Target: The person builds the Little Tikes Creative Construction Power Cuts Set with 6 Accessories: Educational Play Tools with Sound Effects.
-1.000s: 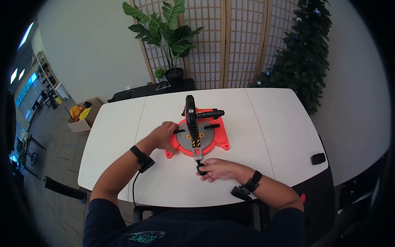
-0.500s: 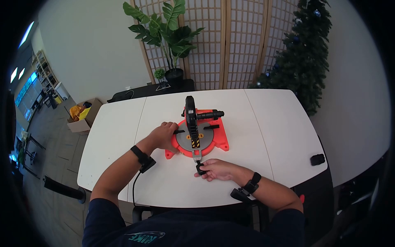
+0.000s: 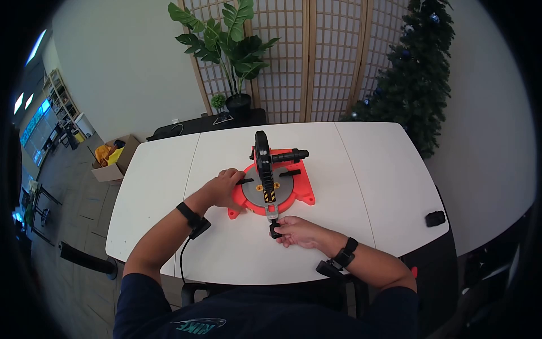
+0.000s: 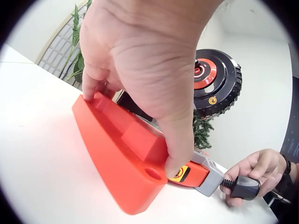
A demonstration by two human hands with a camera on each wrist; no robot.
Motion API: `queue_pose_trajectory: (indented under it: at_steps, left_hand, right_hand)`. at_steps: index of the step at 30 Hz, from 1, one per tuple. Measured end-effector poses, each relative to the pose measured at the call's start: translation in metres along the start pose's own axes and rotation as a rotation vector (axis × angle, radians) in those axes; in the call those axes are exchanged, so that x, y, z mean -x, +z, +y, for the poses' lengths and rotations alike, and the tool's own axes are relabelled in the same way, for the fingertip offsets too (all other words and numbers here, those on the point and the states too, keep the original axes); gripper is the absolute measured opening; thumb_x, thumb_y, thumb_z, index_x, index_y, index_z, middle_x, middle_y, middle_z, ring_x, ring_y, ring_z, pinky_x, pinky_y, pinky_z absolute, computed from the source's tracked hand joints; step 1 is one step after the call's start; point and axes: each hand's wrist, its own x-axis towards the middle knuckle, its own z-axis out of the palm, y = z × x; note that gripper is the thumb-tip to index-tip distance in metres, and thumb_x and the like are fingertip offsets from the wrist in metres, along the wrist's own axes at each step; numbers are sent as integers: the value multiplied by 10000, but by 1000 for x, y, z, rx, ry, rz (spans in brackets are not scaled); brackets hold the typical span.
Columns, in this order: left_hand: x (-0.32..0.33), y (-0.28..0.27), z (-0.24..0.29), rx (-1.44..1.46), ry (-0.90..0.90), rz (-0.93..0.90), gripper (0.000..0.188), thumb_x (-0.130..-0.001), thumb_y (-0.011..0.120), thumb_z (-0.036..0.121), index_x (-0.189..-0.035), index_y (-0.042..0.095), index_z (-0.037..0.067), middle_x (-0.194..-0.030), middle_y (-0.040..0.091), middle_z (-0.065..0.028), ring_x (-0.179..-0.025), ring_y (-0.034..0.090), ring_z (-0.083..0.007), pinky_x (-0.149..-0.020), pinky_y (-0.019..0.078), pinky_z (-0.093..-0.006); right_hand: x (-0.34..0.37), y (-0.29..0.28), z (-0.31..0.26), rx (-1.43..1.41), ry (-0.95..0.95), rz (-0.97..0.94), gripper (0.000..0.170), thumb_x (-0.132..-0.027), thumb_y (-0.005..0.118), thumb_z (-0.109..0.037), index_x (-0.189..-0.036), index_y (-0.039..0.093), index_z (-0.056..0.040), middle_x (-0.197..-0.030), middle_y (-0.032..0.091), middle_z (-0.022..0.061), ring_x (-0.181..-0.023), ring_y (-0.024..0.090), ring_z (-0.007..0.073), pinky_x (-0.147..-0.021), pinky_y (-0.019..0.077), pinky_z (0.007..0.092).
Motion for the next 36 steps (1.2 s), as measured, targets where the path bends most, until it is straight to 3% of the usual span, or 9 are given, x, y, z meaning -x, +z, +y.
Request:
queue_pose_trajectory:
  at_steps: [5, 12, 18, 27, 29, 36]
  left_hand:
    - [1, -1, 0, 38, 13, 2, 1049, -505, 915, 531, -1357, 520, 63, -1368, 531, -161, -1301, 497, -380, -1066, 464, -433]
    - [0, -4, 0, 21, 21, 24, 1037, -509, 899, 558, -1346, 545, 57, -1322, 579, -156, -1250, 548, -358, -1046, 478, -411]
    - [-3, -7, 0, 24, 5, 16, 1051, -499, 895, 582, -1351, 554, 70, -1323, 593, -150, -1236, 559, -345, -1041, 479, -403]
    - [-5, -12, -5, 82, 10, 4, 1050, -496, 889, 568, -1340, 559, 38, -1290, 612, -161, -1223, 574, -336, -1062, 459, -395]
    - [-5, -14, -4, 83, 11, 1, 1044, -500, 887, 564, -1340, 559, 36, -1286, 613, -160, -1222, 575, -334, -1060, 460, -393]
    - [-9, -17, -6, 99, -3, -35, 1035, -507, 885, 552, -1339, 558, 31, -1274, 619, -160, -1211, 580, -334, -1051, 464, -398]
  right_hand:
    - [-3, -4, 2, -172, 47, 25, 228, -1024, 586, -170, -1180, 523, -17, -1038, 646, 73, -763, 587, 102, -587, 482, 249]
    - [0, -2, 0, -169, 23, -15, 216, -1036, 569, -178, -1169, 511, -18, -1119, 661, 108, -723, 517, 83, -565, 442, 240]
    - [2, 1, -4, -258, 19, -88, 237, -1021, 611, -194, -1145, 513, -17, -1151, 659, 119, -732, 527, 84, -600, 454, 227]
    - [9, 8, -6, -162, -67, 75, 273, -1008, 635, -238, -1151, 527, -32, -1104, 664, 113, -824, 640, 142, -679, 515, 281]
    - [6, 3, -4, -289, -80, -19, 268, -1001, 645, -246, -1144, 558, -37, -1108, 680, 123, -858, 662, 154, -706, 531, 298]
    - [2, 6, -9, -209, -66, 22, 258, -1026, 605, -225, -1173, 547, -21, -1146, 687, 179, -853, 673, 156, -665, 529, 259]
